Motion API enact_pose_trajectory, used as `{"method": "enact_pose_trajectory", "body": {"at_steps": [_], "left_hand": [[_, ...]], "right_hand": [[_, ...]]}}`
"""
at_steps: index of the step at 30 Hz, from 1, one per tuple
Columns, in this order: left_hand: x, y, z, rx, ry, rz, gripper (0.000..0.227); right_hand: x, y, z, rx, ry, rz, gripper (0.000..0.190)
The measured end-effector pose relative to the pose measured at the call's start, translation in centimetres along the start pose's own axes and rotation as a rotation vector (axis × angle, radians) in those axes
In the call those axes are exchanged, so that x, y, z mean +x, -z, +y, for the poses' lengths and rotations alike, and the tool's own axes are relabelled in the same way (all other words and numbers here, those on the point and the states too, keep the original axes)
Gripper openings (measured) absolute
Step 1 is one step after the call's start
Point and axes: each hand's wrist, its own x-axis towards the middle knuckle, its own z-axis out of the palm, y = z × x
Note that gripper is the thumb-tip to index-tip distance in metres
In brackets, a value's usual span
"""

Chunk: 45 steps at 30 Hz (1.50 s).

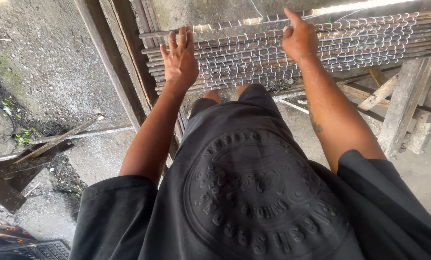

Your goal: Manually weaving a wire mesh structure by threading a spiral-shaped wire through an existing mesh on a wooden frame.

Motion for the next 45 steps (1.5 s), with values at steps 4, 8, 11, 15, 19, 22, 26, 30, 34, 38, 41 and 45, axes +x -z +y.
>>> {"method": "enact_pose_trajectory", "body": {"at_steps": [4,8,11,15,19,22,26,30,34,38,41,45], "left_hand": [[0.5,-0.8,-0.3,-0.024,-0.013,0.048,0.075],[0.5,-0.7,0.1,-0.025,-0.001,0.038,0.074],[0.4,-0.8,0.4,-0.055,0.034,0.026,0.075],[0.3,-0.3,0.8,-0.049,0.045,0.032,0.078],[0.0,0.4,1.3,-0.124,0.059,0.051,0.076],[-0.1,0.9,1.7,-0.148,0.061,0.049,0.079],[-0.3,1.9,2.2,-0.147,0.071,0.02,0.077],[-0.6,2.9,2.5,-0.129,0.03,0.015,0.078],[-0.7,3.9,2.6,-0.162,0.006,0.004,0.078],[-0.1,3.4,2.3,-0.149,0.003,-0.038,0.079],[0.2,3.4,2.1,-0.156,-0.027,-0.019,0.08],[-0.5,4.9,2.9,-0.199,-0.009,-0.071,0.081]], "right_hand": [[1.0,0.1,2.1,-0.01,-0.085,0.151,0.052],[0.9,0.9,2.7,-0.005,-0.047,0.106,0.047],[0.5,1.7,2.5,0.043,0.018,-0.048,0.051],[1.9,1.5,5.0,-0.011,-0.04,0.145,0.051],[2.0,2.2,5.7,-0.038,-0.037,0.088,0.051],[0.8,4.4,3.8,0.028,0.026,-0.071,0.054],[2.1,4.3,5.8,-0.017,0.109,0.064,0.05],[1.3,5.9,4.6,-0.008,0.228,-0.058,0.049],[2.5,4.6,7.1,-0.113,0.477,-0.074,0.052],[2.7,5.3,8.2,-0.058,0.457,-0.092,0.048],[3.2,5.9,8.7,-0.161,0.29,-0.143,0.051],[3.1,7.0,9.1,-0.013,0.272,-0.1,0.046]]}}
